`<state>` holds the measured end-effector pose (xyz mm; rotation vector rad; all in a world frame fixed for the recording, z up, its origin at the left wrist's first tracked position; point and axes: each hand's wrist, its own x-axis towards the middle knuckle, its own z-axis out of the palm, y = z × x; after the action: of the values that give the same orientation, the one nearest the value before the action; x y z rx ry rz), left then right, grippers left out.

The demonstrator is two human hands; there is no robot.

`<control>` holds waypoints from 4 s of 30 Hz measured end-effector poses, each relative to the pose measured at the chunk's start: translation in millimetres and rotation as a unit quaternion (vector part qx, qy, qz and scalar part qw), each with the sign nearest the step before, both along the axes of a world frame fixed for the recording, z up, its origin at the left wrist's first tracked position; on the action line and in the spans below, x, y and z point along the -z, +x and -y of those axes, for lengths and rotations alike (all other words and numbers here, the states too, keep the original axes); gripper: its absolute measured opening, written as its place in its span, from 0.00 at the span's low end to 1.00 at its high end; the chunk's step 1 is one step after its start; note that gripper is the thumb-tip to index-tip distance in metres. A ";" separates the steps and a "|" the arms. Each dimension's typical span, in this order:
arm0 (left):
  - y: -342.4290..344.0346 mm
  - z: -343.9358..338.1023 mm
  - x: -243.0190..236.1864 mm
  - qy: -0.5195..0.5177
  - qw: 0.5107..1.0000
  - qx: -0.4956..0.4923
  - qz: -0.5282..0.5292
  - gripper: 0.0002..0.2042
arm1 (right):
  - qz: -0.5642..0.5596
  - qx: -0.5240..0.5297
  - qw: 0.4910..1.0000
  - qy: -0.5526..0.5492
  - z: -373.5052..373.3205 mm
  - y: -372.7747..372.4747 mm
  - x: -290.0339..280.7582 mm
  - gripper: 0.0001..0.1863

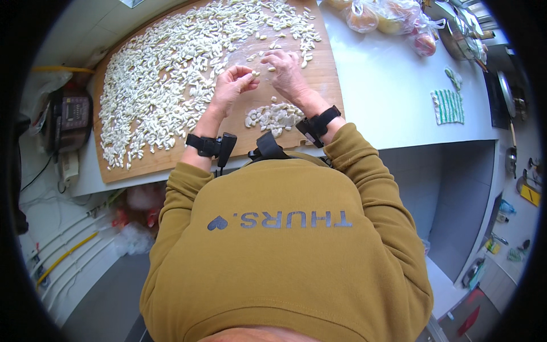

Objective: The person repeatedly picks up pumpkin seeds from a wooden board, removes the outer shell by hand, and places the shelled seeds back on the board. The process continues with a steady accumulation of shelled seeds.

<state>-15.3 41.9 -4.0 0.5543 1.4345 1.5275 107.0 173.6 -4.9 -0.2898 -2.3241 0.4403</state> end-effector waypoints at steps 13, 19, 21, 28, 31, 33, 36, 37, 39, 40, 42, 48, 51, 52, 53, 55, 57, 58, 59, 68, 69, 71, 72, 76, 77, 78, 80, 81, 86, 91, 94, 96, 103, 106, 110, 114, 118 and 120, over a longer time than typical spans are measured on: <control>3.1 -8.2 0.2 0.005 1.000 -0.002 0.026 0.08 | 0.058 -0.070 0.825 -0.558 5.6 1.9 -5.0 0.10; -2.6 -6.2 -1.4 0.010 0.999 -0.050 -0.016 0.07 | 0.150 0.023 0.824 -0.546 -14.4 23.8 -17.2 0.08; 0.3 -9.8 -4.4 -0.015 0.999 -0.004 -0.034 0.07 | 0.134 -0.019 0.819 -0.557 -9.1 23.0 -17.9 0.07; -4.7 -8.4 -3.2 -0.037 0.995 -0.004 -0.091 0.08 | 0.190 0.040 0.895 -0.402 -18.7 32.4 -20.0 0.05; -11.1 -3.9 1.9 -0.036 0.996 0.014 -0.086 0.08 | 0.263 0.061 0.947 -0.176 -20.8 41.2 -9.8 0.02; -8.8 -4.9 4.0 -0.031 0.996 0.024 -0.079 0.09 | 0.259 0.116 0.954 -0.097 -21.4 37.7 0.1 0.05; -1.8 -8.2 2.0 -0.024 0.996 0.016 -0.080 0.10 | 0.227 0.153 0.959 -0.075 -29.1 31.3 7.8 0.07; -0.4 -8.7 0.6 -0.033 0.995 0.017 -0.089 0.10 | 0.246 0.160 0.952 -0.092 -30.1 30.5 9.3 0.07; 1.0 -10.9 -2.1 -0.040 0.993 0.012 -0.111 0.10 | 0.245 0.170 0.949 -0.098 -30.6 27.9 10.9 0.07; 1.5 -11.3 -3.0 -0.028 0.997 0.013 -0.075 0.10 | 0.227 0.166 0.957 -0.075 -30.5 26.3 11.5 0.06; 2.8 -12.0 -4.4 -0.014 1.000 0.013 -0.009 0.10 | 0.224 0.173 0.958 -0.041 -29.9 25.3 12.6 0.05; 8.8 -10.5 -3.9 0.000 1.000 0.016 0.023 0.09 | 0.167 0.181 0.960 -0.129 -48.7 26.9 15.1 0.06; 7.4 -7.5 -3.0 -0.011 1.000 0.010 0.012 0.09 | 0.068 0.155 0.979 -0.116 -57.9 39.8 10.8 0.10; 7.0 -7.0 -2.4 -0.014 1.000 0.006 0.006 0.09 | 0.027 0.150 0.984 -0.088 -57.7 43.1 9.5 0.10; 6.4 -7.4 -1.6 -0.018 1.000 0.009 0.002 0.09 | -0.006 0.153 0.986 -0.065 -55.5 46.9 8.6 0.11; 7.4 -8.8 0.1 -0.009 1.000 0.016 0.012 0.09 | -0.007 0.143 0.986 -0.087 -47.6 55.8 7.8 0.12; 8.3 -12.4 0.6 -0.006 1.000 0.021 0.012 0.09 | 0.037 0.104 0.980 -0.163 -36.5 64.8 10.1 0.14; 9.6 -12.5 0.5 -0.008 1.000 0.023 0.010 0.09 | 0.082 0.067 0.980 -0.169 -32.6 66.6 11.8 0.13; 10.3 -12.9 -0.1 -0.010 1.000 0.027 0.009 0.09 | 0.123 0.073 0.979 -0.149 -32.2 66.1 12.7 0.12; 16.6 -18.0 -6.3 0.020 0.998 0.065 0.008 0.07 | 0.081 -0.015 0.875 -0.476 -8.1 48.6 -12.1 0.07; 19.5 -18.9 -5.4 0.027 0.998 0.058 0.000 0.07 | 0.074 -0.056 0.840 -0.534 -2.8 43.3 -14.7 0.07; 22.8 -20.6 -3.5 0.048 0.998 0.043 -0.022 0.07 | 0.047 -0.102 0.791 -0.601 1.7 35.3 -18.4 0.08; 22.4 -20.5 -2.6 0.050 0.998 0.034 -0.033 0.07 | 0.065 -0.086 0.777 -0.621 1.0 32.4 -19.3 0.08; 7.1 -17.8 1.6 0.025 0.984 0.029 -0.171 0.05 | 0.085 -0.044 0.809 -0.580 -10.0 20.0 -15.6 0.08; 1.5 -17.1 2.8 0.013 0.981 -0.001 -0.193 0.03 | 0.094 -0.007 0.854 -0.511 -14.6 14.3 -14.1 0.08; -4.3 -16.2 3.8 -0.014 0.969 -0.012 -0.247 0.03 | 0.112 0.042 0.891 -0.437 -18.8 8.3 -12.5 0.09; -15.0 -13.8 5.2 -0.048 0.932 -0.025 -0.359 0.03 | 0.185 0.057 0.929 -0.315 -28.3 -2.1 -10.8 0.07; -18.4 -13.6 5.4 -0.087 0.913 -0.009 -0.398 0.04 | 0.243 0.060 0.944 -0.215 -31.3 -7.8 -9.9 0.06; -24.6 -21.9 2.3 -0.196 0.827 0.034 -0.526 0.07 | 0.309 0.096 0.942 -0.095 -42.0 -29.3 -6.6 0.09; -36.4 -39.1 -0.8 -0.226 0.792 0.015 -0.567 0.08 | 0.294 0.135 0.943 -0.084 -51.8 -34.3 1.2 0.11; -39.3 -42.3 3.3 -0.217 0.793 0.014 -0.569 0.06 | 0.259 0.136 0.950 -0.111 -53.2 -35.6 10.2 0.08; -37.9 -43.1 8.6 -0.193 0.799 0.013 -0.569 0.03 | 0.203 0.100 0.967 -0.118 -52.5 -30.4 15.5 0.08; -34.2 -27.8 17.9 -0.047 0.795 -0.085 -0.599 0.07 | 0.103 0.011 0.989 -0.110 -34.2 12.2 11.3 0.07; -21.8 -19.6 12.2 0.003 0.816 -0.054 -0.575 0.08 | 0.182 -0.025 0.960 -0.211 -19.9 26.4 3.9 0.06; 5.4 -18.1 3.1 0.035 0.840 0.155 -0.520 0.11 | 0.217 -0.028 0.937 -0.274 -11.1 33.5 -1.1 0.06; 19.0 -22.2 3.3 0.020 0.821 0.249 -0.514 0.10 | 0.232 -0.003 0.929 -0.287 -10.8 43.9 -3.0 0.06; 8.1 -21.2 7.6 -0.051 0.814 0.201 -0.543 0.07 | 0.216 -0.076 0.933 -0.279 -5.6 51.8 -7.4 0.07; 1.0 -15.1 6.7 -0.100 0.816 0.183 -0.540 0.06 | 0.213 -0.114 0.949 -0.201 -0.9 49.8 -9.3 0.07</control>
<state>-14.3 57.0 -10.7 1.6216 2.0955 0.6756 156.8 174.5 4.4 -0.3375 -2.6869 1.0637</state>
